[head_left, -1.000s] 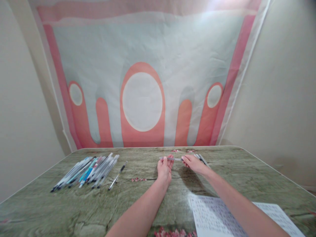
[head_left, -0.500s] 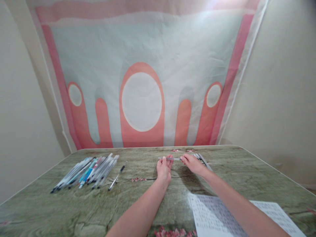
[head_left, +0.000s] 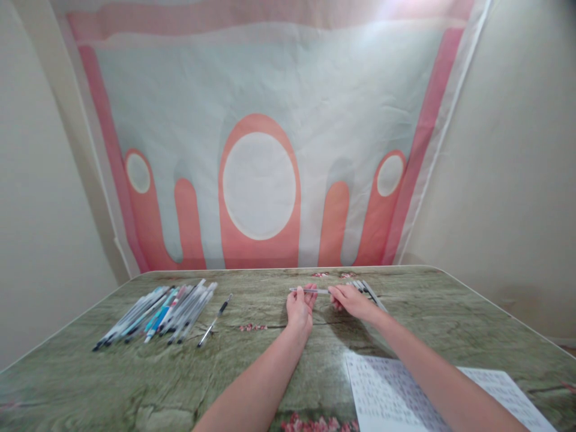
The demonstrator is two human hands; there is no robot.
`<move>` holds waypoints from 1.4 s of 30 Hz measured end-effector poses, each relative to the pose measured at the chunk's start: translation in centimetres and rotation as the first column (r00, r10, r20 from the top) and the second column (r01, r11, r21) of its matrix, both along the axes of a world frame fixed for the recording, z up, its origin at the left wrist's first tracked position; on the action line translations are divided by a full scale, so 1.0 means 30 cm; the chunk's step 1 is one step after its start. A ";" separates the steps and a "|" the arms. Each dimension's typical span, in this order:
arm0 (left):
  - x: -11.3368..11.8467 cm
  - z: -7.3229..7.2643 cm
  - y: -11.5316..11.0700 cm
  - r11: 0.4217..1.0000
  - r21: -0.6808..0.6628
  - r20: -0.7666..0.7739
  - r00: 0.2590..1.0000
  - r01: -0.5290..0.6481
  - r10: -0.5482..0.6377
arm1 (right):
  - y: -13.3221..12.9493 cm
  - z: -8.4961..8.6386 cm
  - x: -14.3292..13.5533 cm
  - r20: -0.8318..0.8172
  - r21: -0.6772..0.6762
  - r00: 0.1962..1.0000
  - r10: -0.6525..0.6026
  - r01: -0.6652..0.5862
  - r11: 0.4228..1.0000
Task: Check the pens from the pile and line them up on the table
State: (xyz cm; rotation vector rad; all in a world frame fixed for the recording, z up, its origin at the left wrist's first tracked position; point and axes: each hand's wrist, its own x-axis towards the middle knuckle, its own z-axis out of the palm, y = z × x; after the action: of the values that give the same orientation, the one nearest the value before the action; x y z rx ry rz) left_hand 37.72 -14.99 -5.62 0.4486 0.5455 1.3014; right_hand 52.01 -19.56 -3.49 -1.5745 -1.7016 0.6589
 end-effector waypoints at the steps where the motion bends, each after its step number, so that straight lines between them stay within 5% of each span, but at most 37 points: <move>1: 0.000 0.001 -0.001 1.000 0.001 0.001 1.000 0.004 -0.004 | 0.004 -0.007 0.002 -0.039 -0.030 0.999 0.020 -0.021 0.999; 9: -0.001 0.014 -0.005 1.000 -0.014 0.001 1.000 -0.007 0.007 | -0.016 0.027 0.014 0.122 0.176 0.993 -0.002 -0.019 0.984; 15: 0.002 0.005 -0.002 1.000 -0.011 0.011 1.000 -0.003 0.003 | -0.002 0.003 0.023 -0.038 -0.021 0.999 0.020 -0.021 1.000; 21: 0.001 0.006 -0.003 1.000 -0.003 0.007 1.000 0.000 0.000 | -0.009 0.016 0.026 0.029 0.051 1.000 0.012 -0.014 0.999; 26: 0.001 0.004 -0.002 1.000 -0.003 -0.001 1.000 -0.001 0.001 | -0.012 0.012 0.020 -0.110 -0.136 0.994 0.031 -0.046 0.990; 31: 0.001 0.005 -0.003 1.000 -0.004 0.005 1.000 -0.001 0.001 | -0.013 0.012 0.021 -0.094 -0.044 0.995 0.031 -0.035 0.998; 35: 0.001 0.006 -0.004 1.000 -0.019 0.003 1.000 0.000 0.000 | -0.013 0.012 0.022 -0.134 -0.141 0.991 0.007 -0.026 0.990; 42: 0.001 0.003 -0.004 1.000 0.003 -0.002 1.000 0.003 -0.003 | -0.009 0.003 0.028 -0.115 -0.082 0.993 0.004 -0.014 0.997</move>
State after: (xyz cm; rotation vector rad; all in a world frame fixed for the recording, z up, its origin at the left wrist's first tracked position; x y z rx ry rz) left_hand 37.74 -15.11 -5.54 0.4528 0.5447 1.2990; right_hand 52.85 -19.84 -3.41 -1.5553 -1.6163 0.8181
